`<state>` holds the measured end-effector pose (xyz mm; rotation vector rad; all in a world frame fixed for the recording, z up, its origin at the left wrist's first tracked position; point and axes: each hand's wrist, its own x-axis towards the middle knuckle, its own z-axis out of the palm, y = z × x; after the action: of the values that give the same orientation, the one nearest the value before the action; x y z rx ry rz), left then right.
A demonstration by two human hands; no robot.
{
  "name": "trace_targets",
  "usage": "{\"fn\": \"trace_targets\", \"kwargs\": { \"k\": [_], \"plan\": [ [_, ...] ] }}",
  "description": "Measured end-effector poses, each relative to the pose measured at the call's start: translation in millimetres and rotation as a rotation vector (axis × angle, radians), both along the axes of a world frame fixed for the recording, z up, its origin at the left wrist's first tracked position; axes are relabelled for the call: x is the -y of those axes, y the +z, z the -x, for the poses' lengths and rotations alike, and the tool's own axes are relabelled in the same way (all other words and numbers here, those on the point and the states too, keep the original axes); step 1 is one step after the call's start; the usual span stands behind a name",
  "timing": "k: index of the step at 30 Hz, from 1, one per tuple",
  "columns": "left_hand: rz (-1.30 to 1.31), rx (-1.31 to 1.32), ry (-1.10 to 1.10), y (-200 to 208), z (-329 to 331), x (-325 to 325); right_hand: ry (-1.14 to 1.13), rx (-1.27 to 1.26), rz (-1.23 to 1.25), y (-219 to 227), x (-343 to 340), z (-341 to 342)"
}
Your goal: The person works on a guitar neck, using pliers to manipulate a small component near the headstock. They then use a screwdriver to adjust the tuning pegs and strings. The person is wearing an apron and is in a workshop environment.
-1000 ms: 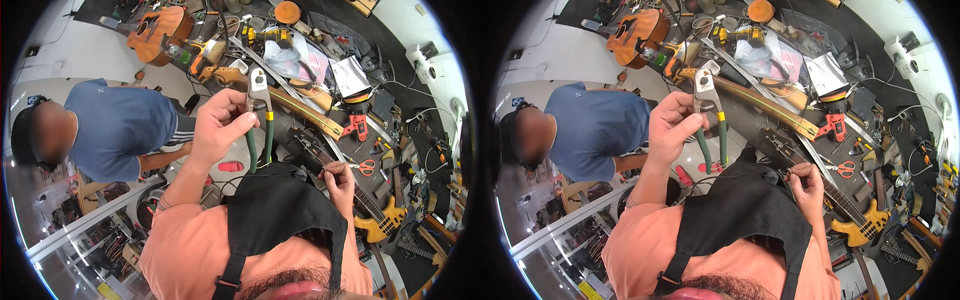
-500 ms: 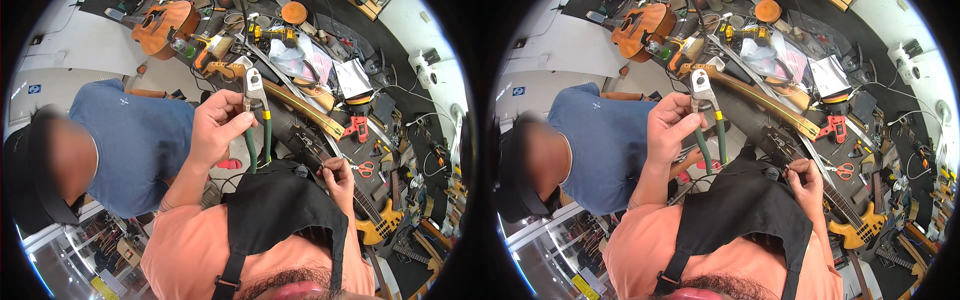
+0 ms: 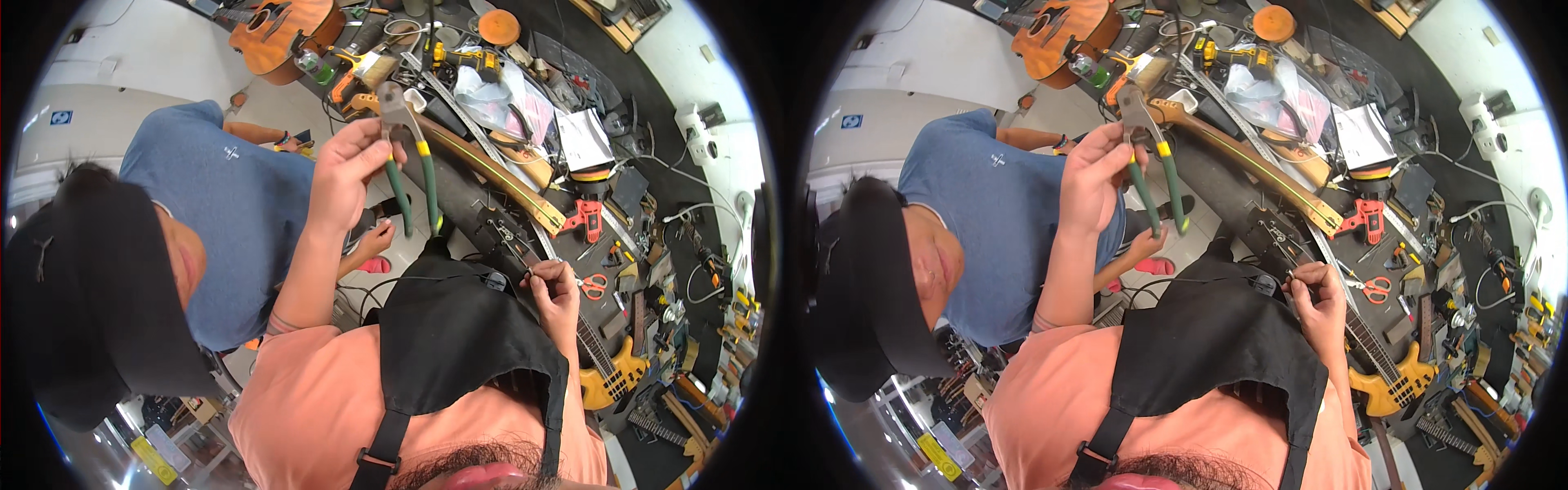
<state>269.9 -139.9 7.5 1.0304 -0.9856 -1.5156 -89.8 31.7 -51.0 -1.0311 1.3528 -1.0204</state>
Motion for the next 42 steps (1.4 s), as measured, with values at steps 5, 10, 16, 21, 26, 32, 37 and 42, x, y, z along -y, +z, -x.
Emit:
{"fn": "trace_targets", "kwargs": {
  "k": [5,10,16,21,26,32,37,42],
  "plan": [
    [-0.079,-0.021,0.121,-60,-45,25,-0.015,0.035,-0.048,-1,-4,2],
    [-0.108,0.013,0.183,-88,-63,30,-0.027,0.029,-0.069,-6,-11,9],
    [-0.132,0.06,0.155,-97,-66,36,-0.083,0.159,-0.149,-3,-20,16],
    [-0.179,0.071,0.091,-103,-68,43,-0.261,0.457,-0.211,-9,-25,24],
    [-0.203,0.331,0.038,-117,-79,58,-0.346,0.647,-0.238,-18,-34,41],
    [-0.201,0.769,-0.046,-91,-77,56,-0.409,0.847,-0.22,-12,-39,49],
    [0.263,1.092,0.017,-9,4,29,-0.318,1.039,-0.142,-14,-45,54],
    [0.621,0.616,-0.175,15,144,-42,-0.265,1.191,-0.163,-3,-56,52]
  ]
}}
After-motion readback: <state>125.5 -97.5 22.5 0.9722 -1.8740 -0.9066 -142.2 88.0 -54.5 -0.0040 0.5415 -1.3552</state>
